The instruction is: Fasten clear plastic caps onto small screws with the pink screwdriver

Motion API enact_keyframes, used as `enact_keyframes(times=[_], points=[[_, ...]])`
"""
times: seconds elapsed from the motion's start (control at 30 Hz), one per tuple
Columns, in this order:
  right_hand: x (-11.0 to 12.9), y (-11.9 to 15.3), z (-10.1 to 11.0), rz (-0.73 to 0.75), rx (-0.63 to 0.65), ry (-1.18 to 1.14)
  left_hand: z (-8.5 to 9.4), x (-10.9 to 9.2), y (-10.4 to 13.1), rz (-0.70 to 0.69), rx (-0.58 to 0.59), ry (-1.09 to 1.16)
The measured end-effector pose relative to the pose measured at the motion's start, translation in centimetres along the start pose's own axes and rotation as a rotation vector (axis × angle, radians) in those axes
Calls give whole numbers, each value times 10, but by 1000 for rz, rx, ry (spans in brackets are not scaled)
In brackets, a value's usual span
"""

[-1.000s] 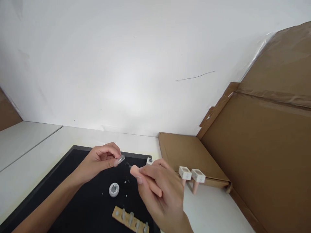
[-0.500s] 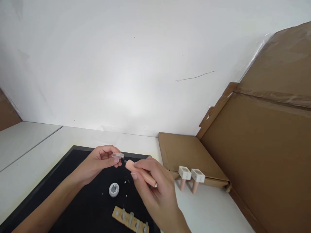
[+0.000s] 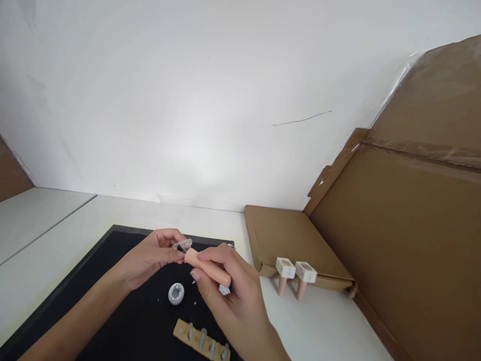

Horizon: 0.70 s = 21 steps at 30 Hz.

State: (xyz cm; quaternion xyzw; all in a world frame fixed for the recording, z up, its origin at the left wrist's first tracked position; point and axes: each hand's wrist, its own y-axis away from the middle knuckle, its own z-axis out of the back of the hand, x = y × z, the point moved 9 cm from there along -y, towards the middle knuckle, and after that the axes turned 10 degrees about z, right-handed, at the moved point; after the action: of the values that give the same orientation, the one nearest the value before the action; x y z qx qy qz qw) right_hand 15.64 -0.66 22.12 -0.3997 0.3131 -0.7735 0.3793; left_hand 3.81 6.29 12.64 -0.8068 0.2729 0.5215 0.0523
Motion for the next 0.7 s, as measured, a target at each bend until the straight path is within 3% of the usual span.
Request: enact_keyframes(times=[0.33,0.7], points=[[3,0,-8,21,93,57,-2,-3,1,-40,-21,-73],[17,-1,-10,202,137,212,-3,-1,0,-5,-16,-19]])
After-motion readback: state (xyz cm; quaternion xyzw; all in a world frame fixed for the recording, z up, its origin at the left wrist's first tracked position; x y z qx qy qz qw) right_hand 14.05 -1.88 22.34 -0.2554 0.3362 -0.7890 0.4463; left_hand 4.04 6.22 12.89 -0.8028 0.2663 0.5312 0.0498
